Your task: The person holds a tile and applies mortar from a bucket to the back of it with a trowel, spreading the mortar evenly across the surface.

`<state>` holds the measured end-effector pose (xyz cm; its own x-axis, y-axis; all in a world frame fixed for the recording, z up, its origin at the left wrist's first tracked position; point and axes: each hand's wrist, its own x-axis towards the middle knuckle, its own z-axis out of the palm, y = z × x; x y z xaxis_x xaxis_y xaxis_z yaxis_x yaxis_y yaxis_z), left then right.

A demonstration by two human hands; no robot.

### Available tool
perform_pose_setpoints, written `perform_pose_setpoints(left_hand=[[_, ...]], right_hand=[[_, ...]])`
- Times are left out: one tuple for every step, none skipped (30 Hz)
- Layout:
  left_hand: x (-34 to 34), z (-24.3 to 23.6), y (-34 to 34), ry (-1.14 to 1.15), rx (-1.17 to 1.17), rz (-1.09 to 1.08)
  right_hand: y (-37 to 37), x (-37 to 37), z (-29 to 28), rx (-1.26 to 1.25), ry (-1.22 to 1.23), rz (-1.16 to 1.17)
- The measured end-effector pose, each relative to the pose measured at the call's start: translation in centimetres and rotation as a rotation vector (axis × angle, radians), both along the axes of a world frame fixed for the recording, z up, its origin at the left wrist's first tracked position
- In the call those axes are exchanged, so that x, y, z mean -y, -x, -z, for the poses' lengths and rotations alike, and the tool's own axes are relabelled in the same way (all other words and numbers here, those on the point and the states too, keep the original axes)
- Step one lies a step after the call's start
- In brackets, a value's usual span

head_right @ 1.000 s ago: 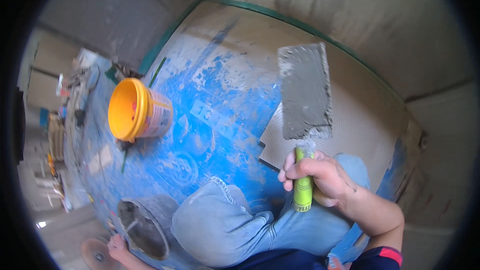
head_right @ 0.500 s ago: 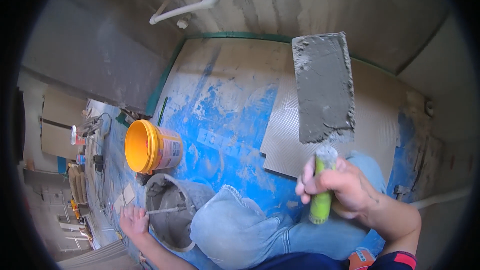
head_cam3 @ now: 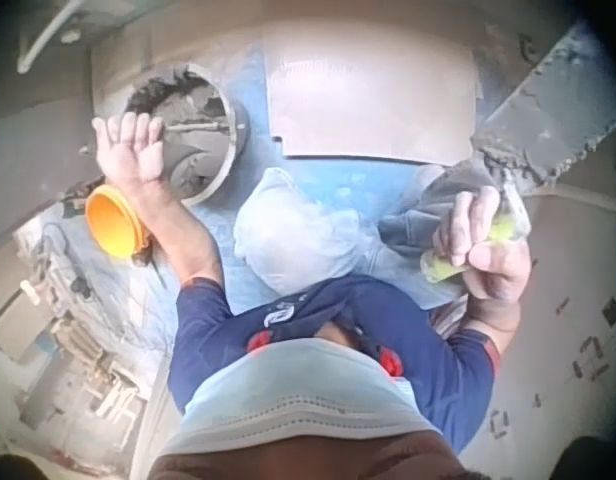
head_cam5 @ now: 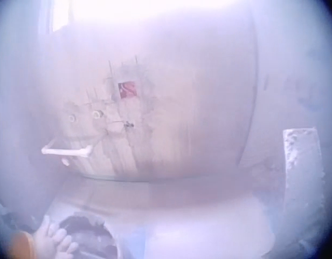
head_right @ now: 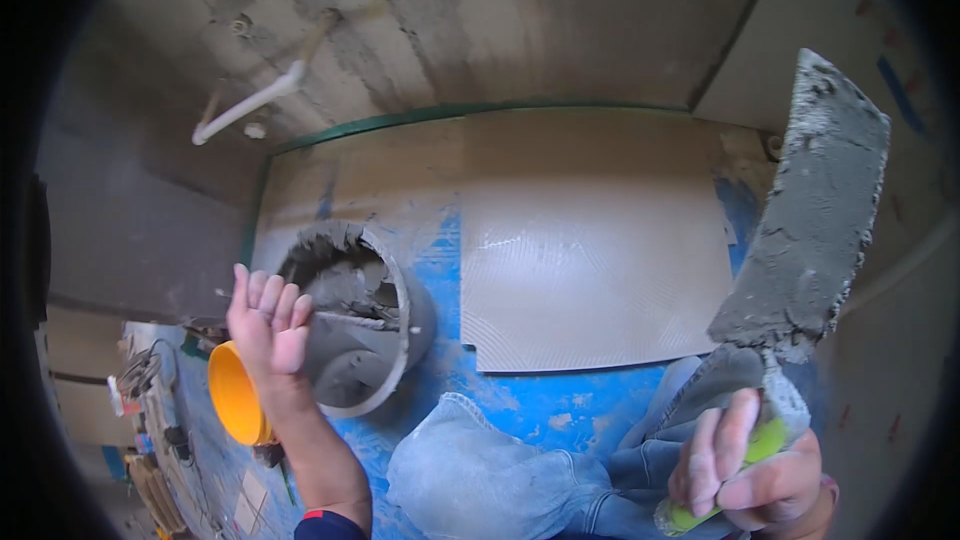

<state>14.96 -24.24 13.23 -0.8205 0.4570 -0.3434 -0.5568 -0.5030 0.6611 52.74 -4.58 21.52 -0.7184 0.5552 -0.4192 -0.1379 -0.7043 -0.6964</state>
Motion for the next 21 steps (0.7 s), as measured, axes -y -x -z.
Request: perform_pose_setpoints(left_hand=[[-0.2, 0.4, 0.3, -0.012, -0.014, 0.111], [-0.2, 0.7, 0.7, -0.004, -0.008, 0.186], [0.8, 0.6, 1.4, 0.004, 0.008, 0.235], [2.3, 0.7, 2.0, 0.014, 0.040, 0.273], [3.7, 0.3, 2.3, 0.011, 0.043, 0.315], [5.3, 0.3, 2.6, 0.005, 0.062, 0.342], [7.0, 0.9, 2.7, -0.021, 0.064, 0.373], [9.0, 1.4, 2.6, -0.058, 0.039, 0.394], [11.0, 1.8, 2.5, -0.097, 0.017, 0.418], [12.6, 1.8, 2.8, -0.111, 0.000, 0.393], [14.0, 2.0, 3.3, -0.104, 0.004, 0.431], [15.4, 2.1, 3.8, -0.098, 0.007, 0.469], [16.2, 2.2, 4.4, -0.099, 0.019, 0.441], [16.6, 2.2, 5.2, -0.029, 0.069, 0.425], [17.1, 2.2, 6.1, 0.041, 0.121, 0.409], [18.4, 4.0, 7.6, 0.036, 0.185, 0.426], [19.8, 5.0, 7.7, 0.042, 0.182, 0.394], [20.6, 5.5, 8.0, 0.070, 0.269, 0.276], [21.2, 6.0, 8.1, 0.097, 0.358, 0.155], [22.2, 6.6, 7.4, 0.234, 0.290, 0.072], [21.9, 6.7, 6.4, 0.344, 0.187, -0.012]], right_hand=[[0.2, 0.3, -0.2, -0.105, 0.095, 0.065], [0.5, 0.6, -0.8, -0.066, 0.071, 0.117], [1.1, 0.4, -0.3, -0.055, 0.083, 0.141], [1.8, 0.3, 0.0, -0.022, 0.090, 0.167], [2.3, 0.5, 0.0, 0.002, 0.074, 0.179], [2.5, 0.7, 0.0, 0.052, 0.035, 0.210], [2.6, 0.9, -0.1, 0.101, -0.006, 0.238], [3.0, 1.0, -0.5, 0.175, -0.031, 0.254], [3.2, 1.2, -0.8, 0.242, -0.065, 0.258], [3.6, 1.1, -1.2, 0.280, -0.133, 0.185], [4.9, 0.6, -1.5, 0.329, -0.194, 0.110], [6.4, 0.2, -1.7, 0.412, -0.254, 0.033], [8.1, -0.7, -1.8, 0.505, -0.308, -0.049], [9.4, -1.9, -1.2, 0.514, -0.345, -0.205], [10.8, -2.5, -0.4, 0.533, -0.460, -0.331], [12.5, -3.1, -0.2, 0.682, -0.529, -0.467], [14.2, -3.3, 0.0, 0.805, -0.594, -0.609], [15.2, -3.4, -0.3, 0.877, -0.657, -0.743], [16.3, -3.6, -0.3, 0.905, -0.749, -0.875], [17.9, -3.9, 1.3, 0.861, -0.909, -0.969], [19.8, -4.0, 2.6, 0.827, -1.083, -1.051]])
